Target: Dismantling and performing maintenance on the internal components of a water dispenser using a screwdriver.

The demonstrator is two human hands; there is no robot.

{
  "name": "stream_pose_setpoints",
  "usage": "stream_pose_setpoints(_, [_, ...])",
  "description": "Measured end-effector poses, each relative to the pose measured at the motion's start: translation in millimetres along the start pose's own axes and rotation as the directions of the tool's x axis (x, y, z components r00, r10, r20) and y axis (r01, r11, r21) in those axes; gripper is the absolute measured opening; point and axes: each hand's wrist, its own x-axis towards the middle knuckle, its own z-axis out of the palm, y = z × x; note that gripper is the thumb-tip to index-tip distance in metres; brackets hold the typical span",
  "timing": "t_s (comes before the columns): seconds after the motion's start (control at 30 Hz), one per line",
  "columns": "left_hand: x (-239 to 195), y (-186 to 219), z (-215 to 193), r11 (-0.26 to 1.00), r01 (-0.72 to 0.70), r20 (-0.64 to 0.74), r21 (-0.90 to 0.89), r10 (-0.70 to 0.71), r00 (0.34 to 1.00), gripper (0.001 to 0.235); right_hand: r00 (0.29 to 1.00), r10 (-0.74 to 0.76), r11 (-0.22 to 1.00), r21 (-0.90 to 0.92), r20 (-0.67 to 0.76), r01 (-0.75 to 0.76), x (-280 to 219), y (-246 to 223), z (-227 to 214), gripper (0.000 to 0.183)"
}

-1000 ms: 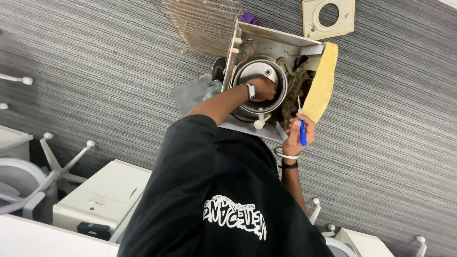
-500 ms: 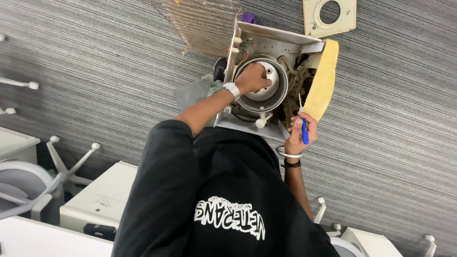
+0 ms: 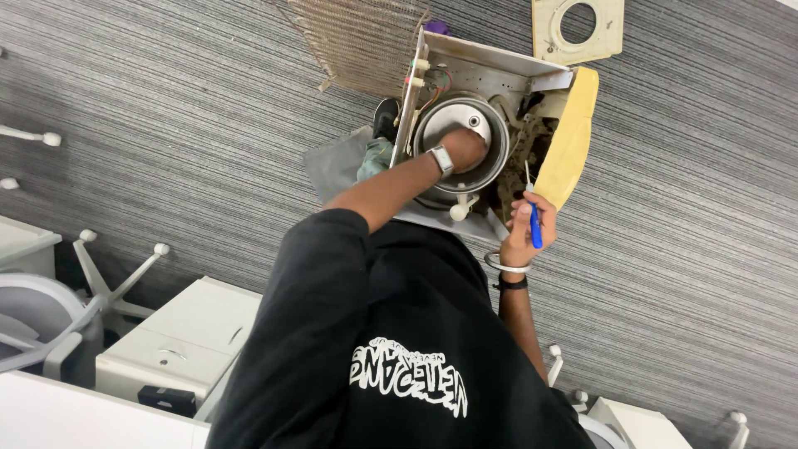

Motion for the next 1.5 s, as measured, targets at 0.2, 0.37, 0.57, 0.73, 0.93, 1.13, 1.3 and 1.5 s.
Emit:
stream_pose_setpoints(0.2, [7.5, 4.2, -12.9, 0.933, -0.316, 0.293, 0.17, 0.258, 0.921, 0.019, 1.0, -0.002, 1.0, -0.002, -0.025, 0.002, 0.1, -3.4, 1.7, 0.035])
stream_pose_setpoints(0.37, [5.8, -0.3, -15.3, 0.91, -0.39, 0.314, 0.141, 0.332, 0.889, 0.018, 1.0, -0.019, 1.0, -0.005, -0.02, 0.019, 0.0, 2.7, -0.5, 0.032])
stream_pose_setpoints(0.57, [-8.6, 1.1, -43.3, 0.959, -0.263, 0.261, 0.104, 0.229, 0.938, 0.018, 1.0, -0.019, 1.0, -0.002, -0.022, 0.019, 3.9, 3.6, -1.9, 0.03])
stream_pose_setpoints(0.73, [-10.9, -21.8, -22.8, 0.991, -0.063, 0.021, 0.116, 0.061, 0.998, 0.017, 1.0, -0.011, 1.0, 0.017, -0.027, 0.011, 3.3, 1.1, 0.1, 0.029])
stream_pose_setpoints(0.93, [2.2, -31.4, -12.3, 0.977, 0.105, 0.09, 0.185, -0.123, 0.988, 0.019, 1.0, -0.02, 1.0, 0.015, -0.01, 0.02, 3.4, 2.7, -1.0, 0.027])
stream_pose_setpoints(1.13, [21.8, -41.9, 35.5, 0.987, -0.067, 0.267, 0.148, 0.026, 0.963, 0.017, 1.0, -0.014, 1.0, 0.023, -0.014, 0.014, 2.9, 5.0, -3.1, 0.032])
stream_pose_setpoints(1.3, [23.3, -43.4, 18.1, 0.968, -0.163, 0.421, 0.188, 0.071, 0.904, 0.02, 0.999, -0.027, 0.999, -0.039, -0.021, 0.026, 3.1, -0.1, -1.1, 0.032])
stream_pose_setpoints(1.5, [6.8, -27.4, -34.4, 0.996, -0.027, 0.451, 0.086, -0.015, 0.893, 0.023, 0.999, -0.035, 0.999, 0.013, -0.016, 0.035, 2.1, 2.0, -2.2, 0.032])
